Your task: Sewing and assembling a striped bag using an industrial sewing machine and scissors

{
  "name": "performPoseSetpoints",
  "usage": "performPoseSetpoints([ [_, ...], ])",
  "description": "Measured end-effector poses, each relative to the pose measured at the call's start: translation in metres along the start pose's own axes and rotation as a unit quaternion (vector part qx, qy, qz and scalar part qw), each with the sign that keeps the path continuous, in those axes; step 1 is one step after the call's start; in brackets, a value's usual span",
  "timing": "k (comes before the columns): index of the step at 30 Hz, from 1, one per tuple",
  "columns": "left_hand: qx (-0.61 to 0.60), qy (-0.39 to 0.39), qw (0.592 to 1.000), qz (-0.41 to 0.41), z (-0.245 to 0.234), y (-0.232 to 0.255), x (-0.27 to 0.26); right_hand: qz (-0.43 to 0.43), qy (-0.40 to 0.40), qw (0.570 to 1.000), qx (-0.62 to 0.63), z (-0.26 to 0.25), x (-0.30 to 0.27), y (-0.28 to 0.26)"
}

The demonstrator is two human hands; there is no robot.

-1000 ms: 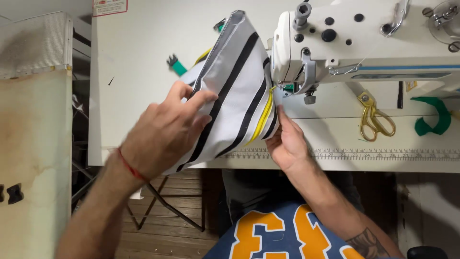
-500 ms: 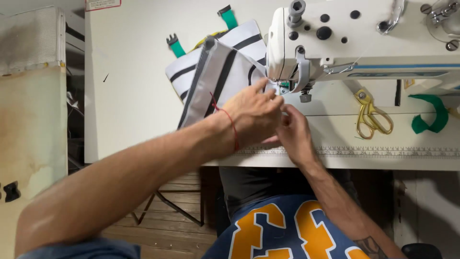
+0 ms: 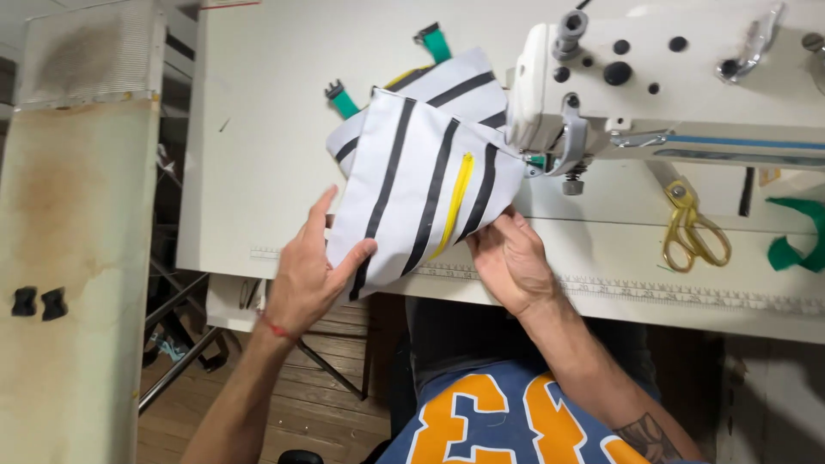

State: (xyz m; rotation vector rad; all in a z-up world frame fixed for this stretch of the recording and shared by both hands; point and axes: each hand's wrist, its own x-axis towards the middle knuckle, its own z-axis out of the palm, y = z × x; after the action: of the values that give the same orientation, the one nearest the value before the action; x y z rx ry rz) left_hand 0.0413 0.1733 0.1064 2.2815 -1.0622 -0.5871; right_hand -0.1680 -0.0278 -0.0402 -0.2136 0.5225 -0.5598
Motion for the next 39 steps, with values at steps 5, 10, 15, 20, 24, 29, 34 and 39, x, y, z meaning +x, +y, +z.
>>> performPoseSetpoints([
  [5, -0.145, 0.048, 0.988, 0.006, -0.012, -0.013, 0.007, -0.065, -0.031, 0.992, -0.101, 0.019, -0.012, 0.006],
  [10, 0.017, 0.045, 0.978, 0.205, -0.056, 0.06, 0.017, -0.074, 0.067, 0.991, -0.093, -0.012, -0.053, 0.023],
  [15, 0.237, -0.037, 0.947, 0.215, -0.067, 0.098, 0.026, -0.014, 0.012, 0.952, -0.307, -0.031, -0.084, -0.045],
  [20, 0.296, -0.043, 0.944, 0.14, -0.07, 0.073, 0.057, -0.294, 0.082, 0.709, -0.635, 0.016, -0.088, -0.096],
  [24, 0.301, -0.028, 0.947, 0.11, -0.067, 0.048, 0.079, -0.515, -0.147, 0.419, -0.733, 0.026, -0.046, -0.104],
  [29, 0.361, 0.005, 0.929, 0.08, -0.071, 0.04, 0.102, -0.572, -0.184, 0.26, -0.756, 0.031, 0.004, -0.082],
  [34, 0.38, 0.039, 0.916, 0.119, -0.072, 0.037, 0.128, -0.599, -0.175, 0.173, -0.762, 0.028, 0.035, -0.08],
  [39, 0.419, 0.329, 0.744, 0.403, -0.034, 0.046, 0.146, -0.618, -0.081, 0.137, -0.77, 0.009, 0.031, -0.08],
])
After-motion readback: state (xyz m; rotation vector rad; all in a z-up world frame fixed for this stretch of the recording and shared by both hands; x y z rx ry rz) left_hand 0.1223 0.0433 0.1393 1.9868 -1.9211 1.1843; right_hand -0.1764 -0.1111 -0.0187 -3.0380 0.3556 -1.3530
